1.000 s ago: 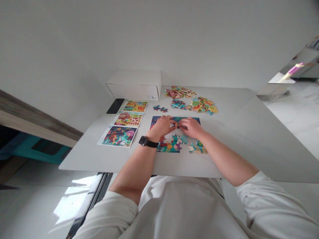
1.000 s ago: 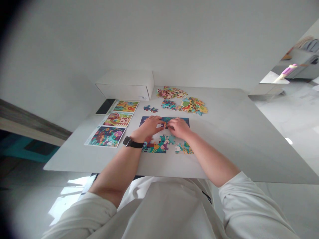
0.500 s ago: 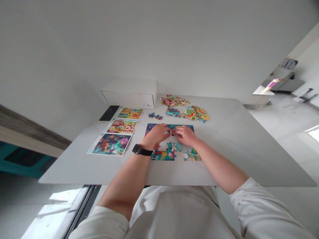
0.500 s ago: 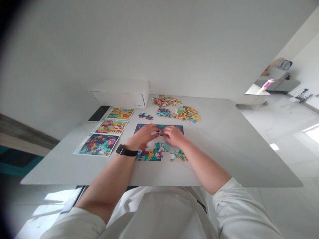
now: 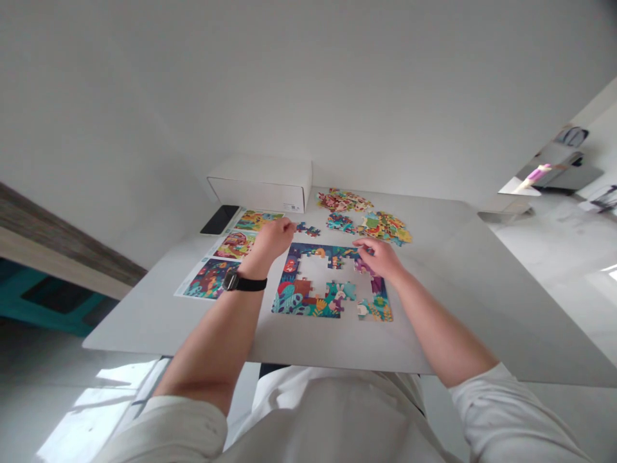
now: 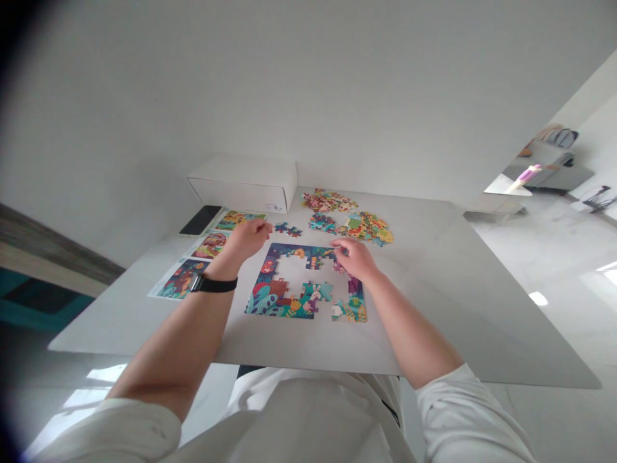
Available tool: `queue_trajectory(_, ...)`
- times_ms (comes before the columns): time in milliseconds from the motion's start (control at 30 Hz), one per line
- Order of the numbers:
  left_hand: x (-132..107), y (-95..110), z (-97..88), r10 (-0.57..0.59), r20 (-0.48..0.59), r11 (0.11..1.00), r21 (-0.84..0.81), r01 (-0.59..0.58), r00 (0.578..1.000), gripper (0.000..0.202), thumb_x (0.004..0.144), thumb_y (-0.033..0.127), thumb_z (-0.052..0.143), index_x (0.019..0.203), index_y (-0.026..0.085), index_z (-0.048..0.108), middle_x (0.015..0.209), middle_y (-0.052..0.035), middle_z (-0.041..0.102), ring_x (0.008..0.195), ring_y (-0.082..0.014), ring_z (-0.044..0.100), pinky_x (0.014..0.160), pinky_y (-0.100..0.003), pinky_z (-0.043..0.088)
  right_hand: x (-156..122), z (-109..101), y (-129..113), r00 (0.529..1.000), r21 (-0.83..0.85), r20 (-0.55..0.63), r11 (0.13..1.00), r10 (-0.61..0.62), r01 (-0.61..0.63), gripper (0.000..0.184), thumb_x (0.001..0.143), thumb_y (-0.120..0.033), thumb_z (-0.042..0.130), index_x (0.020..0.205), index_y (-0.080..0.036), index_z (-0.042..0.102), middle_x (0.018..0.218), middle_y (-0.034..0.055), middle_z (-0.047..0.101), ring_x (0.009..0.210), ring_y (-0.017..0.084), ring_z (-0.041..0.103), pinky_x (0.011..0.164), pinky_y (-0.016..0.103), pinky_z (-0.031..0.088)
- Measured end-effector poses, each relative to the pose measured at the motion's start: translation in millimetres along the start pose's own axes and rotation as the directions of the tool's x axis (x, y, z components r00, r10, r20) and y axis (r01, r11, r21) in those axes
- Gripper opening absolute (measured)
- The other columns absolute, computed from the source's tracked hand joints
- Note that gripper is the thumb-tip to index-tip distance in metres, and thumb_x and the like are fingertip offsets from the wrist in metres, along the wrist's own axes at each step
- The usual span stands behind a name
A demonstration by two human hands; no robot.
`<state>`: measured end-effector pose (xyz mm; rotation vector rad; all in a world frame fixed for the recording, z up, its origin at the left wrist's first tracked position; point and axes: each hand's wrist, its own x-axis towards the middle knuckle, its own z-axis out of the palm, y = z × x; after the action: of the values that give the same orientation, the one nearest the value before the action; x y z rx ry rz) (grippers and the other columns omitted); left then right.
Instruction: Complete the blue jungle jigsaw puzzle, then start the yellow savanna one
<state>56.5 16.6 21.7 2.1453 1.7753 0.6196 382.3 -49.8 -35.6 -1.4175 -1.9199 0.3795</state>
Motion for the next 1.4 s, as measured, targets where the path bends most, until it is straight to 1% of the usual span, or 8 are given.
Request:
queue_trajectory(167,-2,-30,19.0,-0.110,-0.083,0.990,0.083,0.117,0.990,0.028,0.100,0.032,0.050,0.110,0.021,0.074,0.103,-0.0113,0.079,0.090,-0.0255,0.069,0.074,-0.031,0.042,4,-1,7,0.999,-0.008,0.007,0.999,0.039,-0.039,0.027,0.093,-0.021,0.063,0.113,-0.027,0.081,0.111,0.0040,0.084,0.089,0.020,0.077,0.082,0.036,0.062)
queue_trajectory(333,-8,-44,34.0,-0.157,0.012,0.983,0.096,0.156,0.987,0.037,0.100,0.050,0.052,0.091,0.021,0.074,0.091,-0.0104,0.078,0.084,-0.0262,0.068,0.069,-0.032,0.040,6,1,12,0.998,-0.026,0.006,0.998,0.064,-0.064,0.024,0.092,-0.022,0.065,0.109,-0.027,0.082,0.108,0.0037,0.085,0.089,0.022,0.078,0.081,0.036,0.063)
queue_trajectory(433,-7,-45,32.6,-0.145,0.023,0.987,0.075,0.143,0.989,0.049,0.104,0.054,0.042,0.081,0.021,0.071,0.083,-0.0097,0.075,0.080,-0.0252,0.067,0.068,-0.032,0.039,14,4,12,0.999,-0.064,0.017,0.997,0.036,-0.035,0.021,0.093,-0.023,0.067,0.106,-0.028,0.083,0.104,0.0029,0.085,0.089,0.022,0.079,0.084,0.037,0.063)
queue_trajectory(567,-6,-45,32.0,-0.132,0.025,0.990,0.053,0.130,0.991,0.049,0.104,0.052,0.039,0.082,0.022,0.070,0.086,-0.0096,0.077,0.082,-0.0253,0.068,0.069,-0.032,0.039,35,16,4,0.998,-0.159,0.058,0.987,-0.009,0.018,0.019,0.093,-0.021,0.069,0.104,-0.027,0.083,0.102,0.0036,0.084,0.088,0.022,0.078,0.084,0.036,0.061)
queue_trajectory(733,-5,-48,32.9,-0.150,0.032,0.986,0.074,0.147,0.988,0.045,0.103,0.051,0.042,0.086,0.022,0.072,0.095,-0.0104,0.079,0.088,-0.0256,0.068,0.069,-0.031,0.039,75,51,-14,0.983,-0.286,0.180,0.958,0.026,0.027,0.014,0.092,-0.028,0.077,0.105,-0.027,0.082,0.104,0.0049,0.083,0.093,0.025,0.078,0.088,0.038,0.061)
queue_trajectory(900,-4,-50,30.3,-0.182,0.022,0.980,0.088,0.179,0.983,0.045,0.103,0.053,0.043,0.090,0.022,0.073,0.098,-0.0107,0.079,0.088,-0.0257,0.067,0.067,-0.031,0.036,108,89,-30,0.981,-0.350,0.180,0.937,0.076,-0.008,0.022,0.095,-0.034,0.077,0.115,-0.024,0.077,0.118,0.0129,0.079,0.108,0.030,0.075,0.097,0.043,0.059)
queue_trajectory(1033,-5,-51,30.0,-0.172,0.003,0.983,0.071,0.172,0.985,0.046,0.103,0.055,0.043,0.090,0.022,0.073,0.094,-0.0107,0.078,0.085,-0.0252,0.066,0.066,-0.031,0.034,117,109,-39,0.980,-0.370,0.168,0.928,0.106,-0.037,0.026,0.095,-0.035,0.078,0.117,-0.022,0.073,0.119,0.0156,0.076,0.112,0.029,0.072,0.102,0.043,0.056)
queue_trajectory(1400,-5,-50,34.4,-0.108,-0.038,0.993,0.053,0.110,0.993,0.044,0.103,0.052,0.049,0.083,0.020,0.072,0.084,-0.0102,0.074,0.078,-0.0237,0.062,0.065,-0.033,0.030,119,114,-59,0.951,-0.506,0.213,0.858,0.226,-0.091,0.027,0.098,-0.033,0.070,0.122,-0.020,0.071,0.127,0.0144,0.073,0.118,0.030,0.069,0.100,0.041,0.055)
